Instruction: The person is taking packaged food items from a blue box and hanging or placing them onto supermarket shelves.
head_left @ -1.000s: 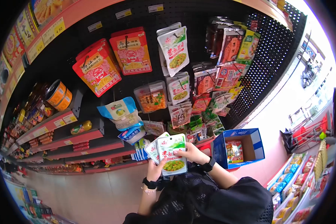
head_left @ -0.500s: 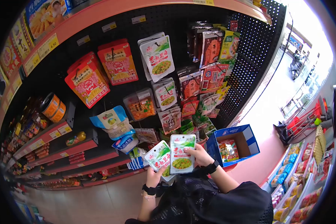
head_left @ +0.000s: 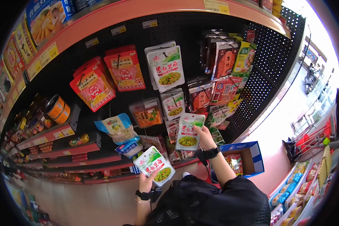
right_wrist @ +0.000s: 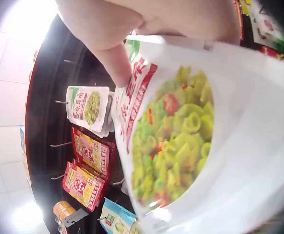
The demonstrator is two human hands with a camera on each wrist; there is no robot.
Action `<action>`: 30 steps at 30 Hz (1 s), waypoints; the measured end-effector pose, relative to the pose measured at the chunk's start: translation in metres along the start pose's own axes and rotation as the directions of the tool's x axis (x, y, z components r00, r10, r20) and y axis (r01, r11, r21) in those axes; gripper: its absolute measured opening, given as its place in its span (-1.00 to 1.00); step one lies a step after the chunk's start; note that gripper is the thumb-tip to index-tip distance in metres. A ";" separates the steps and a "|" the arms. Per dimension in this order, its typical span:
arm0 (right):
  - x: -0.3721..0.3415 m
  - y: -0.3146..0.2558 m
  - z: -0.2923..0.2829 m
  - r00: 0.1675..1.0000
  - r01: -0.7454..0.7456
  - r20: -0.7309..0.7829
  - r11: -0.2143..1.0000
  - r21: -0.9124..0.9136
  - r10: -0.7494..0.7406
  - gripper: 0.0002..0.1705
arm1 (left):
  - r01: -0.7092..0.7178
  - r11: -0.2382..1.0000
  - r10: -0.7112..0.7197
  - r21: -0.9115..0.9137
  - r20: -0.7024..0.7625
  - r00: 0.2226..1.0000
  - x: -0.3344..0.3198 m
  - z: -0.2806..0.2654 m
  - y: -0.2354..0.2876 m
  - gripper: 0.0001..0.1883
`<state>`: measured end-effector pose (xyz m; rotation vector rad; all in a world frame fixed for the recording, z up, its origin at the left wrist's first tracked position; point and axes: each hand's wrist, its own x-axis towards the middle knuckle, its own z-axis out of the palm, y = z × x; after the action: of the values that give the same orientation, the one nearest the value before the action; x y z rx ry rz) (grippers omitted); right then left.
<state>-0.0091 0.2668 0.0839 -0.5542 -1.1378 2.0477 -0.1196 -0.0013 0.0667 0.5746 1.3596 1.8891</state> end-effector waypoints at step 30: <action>0.112 0.016 0.016 0.941 0.326 0.123 0.740 -0.589 -0.316 -0.63 | 0.007 0.999 -0.004 0.043 -0.051 0.999 0.015 0.018 -0.009 -0.71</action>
<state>-0.0986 0.3375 0.0759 -0.5881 -1.7778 1.3671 -0.1135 0.0228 0.0637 0.5464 1.4363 1.8859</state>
